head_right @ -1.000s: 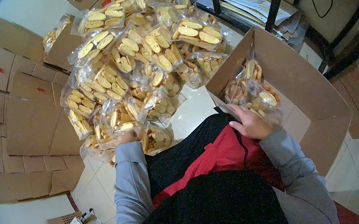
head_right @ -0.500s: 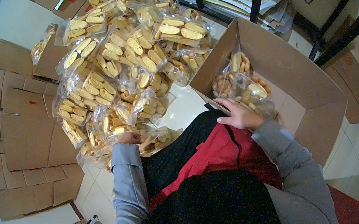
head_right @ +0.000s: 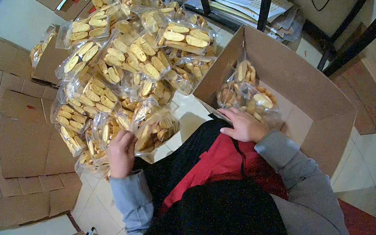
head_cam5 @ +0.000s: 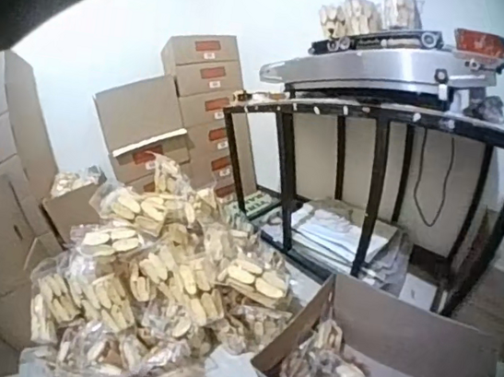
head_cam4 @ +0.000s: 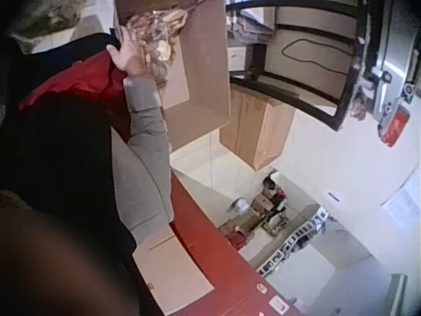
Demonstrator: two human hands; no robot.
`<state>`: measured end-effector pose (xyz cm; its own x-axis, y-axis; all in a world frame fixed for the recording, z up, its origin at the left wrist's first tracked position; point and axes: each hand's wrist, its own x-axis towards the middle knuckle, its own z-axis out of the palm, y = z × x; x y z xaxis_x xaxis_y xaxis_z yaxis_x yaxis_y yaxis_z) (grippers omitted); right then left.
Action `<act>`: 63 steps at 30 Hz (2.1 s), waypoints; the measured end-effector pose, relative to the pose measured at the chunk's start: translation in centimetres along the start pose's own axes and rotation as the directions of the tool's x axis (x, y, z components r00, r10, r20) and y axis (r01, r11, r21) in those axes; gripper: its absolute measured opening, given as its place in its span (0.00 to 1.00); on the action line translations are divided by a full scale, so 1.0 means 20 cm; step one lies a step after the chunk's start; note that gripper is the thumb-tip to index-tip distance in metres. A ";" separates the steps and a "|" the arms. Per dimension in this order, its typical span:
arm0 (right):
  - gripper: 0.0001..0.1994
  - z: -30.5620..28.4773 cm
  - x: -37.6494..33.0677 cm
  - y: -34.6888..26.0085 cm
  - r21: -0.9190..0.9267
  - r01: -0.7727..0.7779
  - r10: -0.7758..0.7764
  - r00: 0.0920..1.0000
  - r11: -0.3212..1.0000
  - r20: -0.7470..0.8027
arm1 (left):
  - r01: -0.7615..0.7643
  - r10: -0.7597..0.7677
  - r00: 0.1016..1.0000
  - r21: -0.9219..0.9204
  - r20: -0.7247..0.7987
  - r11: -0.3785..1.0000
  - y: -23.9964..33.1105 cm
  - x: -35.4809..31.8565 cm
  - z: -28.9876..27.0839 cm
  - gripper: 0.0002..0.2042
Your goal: The person sits on the floor and packs individually wrapped cookies from a large pile into a cardboard box. They pick up each package, place it into the box, and occasionally adjust the arrangement. The task continues until the box is filled and then lifted.
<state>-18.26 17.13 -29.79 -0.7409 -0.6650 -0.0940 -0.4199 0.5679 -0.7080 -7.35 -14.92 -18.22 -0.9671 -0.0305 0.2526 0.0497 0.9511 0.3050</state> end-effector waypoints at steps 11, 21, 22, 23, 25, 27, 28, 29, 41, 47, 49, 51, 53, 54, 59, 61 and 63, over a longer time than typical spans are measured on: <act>0.31 0.03 0.00 0.03 0.070 0.067 -0.067 0.998 0.995 -0.012 | -0.317 0.284 0.916 -0.079 -0.282 0.945 0.42 -0.08 -0.35 0.08; 0.31 0.02 -0.01 0.00 0.077 0.041 -0.042 0.999 0.996 0.011 | -0.176 0.201 0.978 -0.317 0.048 0.932 0.42 0.04 0.06 0.11; 0.31 0.02 -0.01 0.00 0.066 0.046 -0.046 0.999 0.997 0.005 | -0.181 0.182 0.983 -0.296 -0.024 0.938 0.43 0.05 0.09 0.10; 0.31 0.02 -0.01 0.00 0.056 0.046 -0.046 0.999 0.997 -0.004 | -0.187 0.167 0.981 -0.277 -0.094 0.942 0.43 0.07 0.11 0.10; 0.31 0.01 -0.01 -0.01 0.050 0.035 -0.035 0.999 0.998 -0.004 | -0.229 0.189 0.966 -0.245 -0.178 0.942 0.40 0.08 0.12 0.08; 0.31 0.01 -0.01 -0.01 0.060 0.005 -0.006 1.000 0.998 0.015 | -0.326 0.285 0.934 -0.187 -0.215 0.927 0.37 0.08 0.12 0.07; 0.31 0.01 -0.01 -0.02 0.052 -0.014 0.013 1.000 0.999 0.026 | -0.299 0.277 0.950 -0.168 -0.142 0.939 0.38 0.06 0.11 0.08; 0.31 0.00 0.00 -0.02 0.043 -0.031 0.029 0.999 0.999 0.037 | -0.289 0.278 0.957 -0.172 -0.082 0.942 0.39 0.05 0.11 0.08; 0.26 -0.05 0.00 -0.07 0.290 0.021 0.037 0.980 0.957 -0.193 | -0.300 0.275 0.929 0.069 0.247 0.951 0.47 -0.07 0.07 0.33; 0.23 -0.34 -0.04 -0.47 -0.196 0.479 -0.517 0.767 0.856 -0.380 | -0.151 0.087 0.917 0.137 0.389 0.979 0.57 -0.05 0.08 0.33; 0.25 -0.30 -0.02 -0.55 -0.231 0.607 -0.650 0.708 0.760 -0.277 | -0.213 0.155 0.935 0.154 0.318 0.965 0.59 -0.05 0.10 0.37; 0.29 -0.23 0.01 -0.64 -0.206 0.678 -0.709 0.679 0.705 -0.189 | -0.196 0.142 0.941 0.153 0.307 0.969 0.60 -0.06 0.10 0.40; 0.34 -0.19 -0.02 -0.66 -0.162 0.580 -0.590 0.807 0.799 -0.020 | -0.185 0.177 0.941 0.000 0.288 0.983 0.55 -0.07 0.08 0.42; 0.36 -0.19 -0.03 -0.67 -0.150 0.525 -0.521 0.851 0.838 0.064 | -0.163 0.184 0.937 -0.095 0.296 0.982 0.52 -0.06 0.04 0.42; 0.38 -0.20 -0.05 -0.64 -0.181 0.615 -0.588 0.787 0.767 0.184 | -0.336 0.320 0.939 0.151 0.125 0.930 0.40 -0.11 -0.07 0.39; 0.34 -0.21 -0.05 -0.64 -0.147 0.655 -0.628 0.754 0.741 0.195 | -0.297 0.281 0.949 0.104 0.140 0.949 0.41 -0.11 -0.07 0.35; 0.31 -0.28 -0.07 -0.72 -0.185 0.547 -0.453 0.805 0.816 0.384 | -0.197 0.176 0.950 0.059 0.258 0.979 0.46 -0.14 -0.05 0.34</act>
<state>-14.12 12.58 -15.43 -0.2049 -0.9785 -0.0235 -0.8451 0.1890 -0.5002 -3.92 -6.31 -15.18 -0.9744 0.2178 0.0567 0.2247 0.9548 0.1946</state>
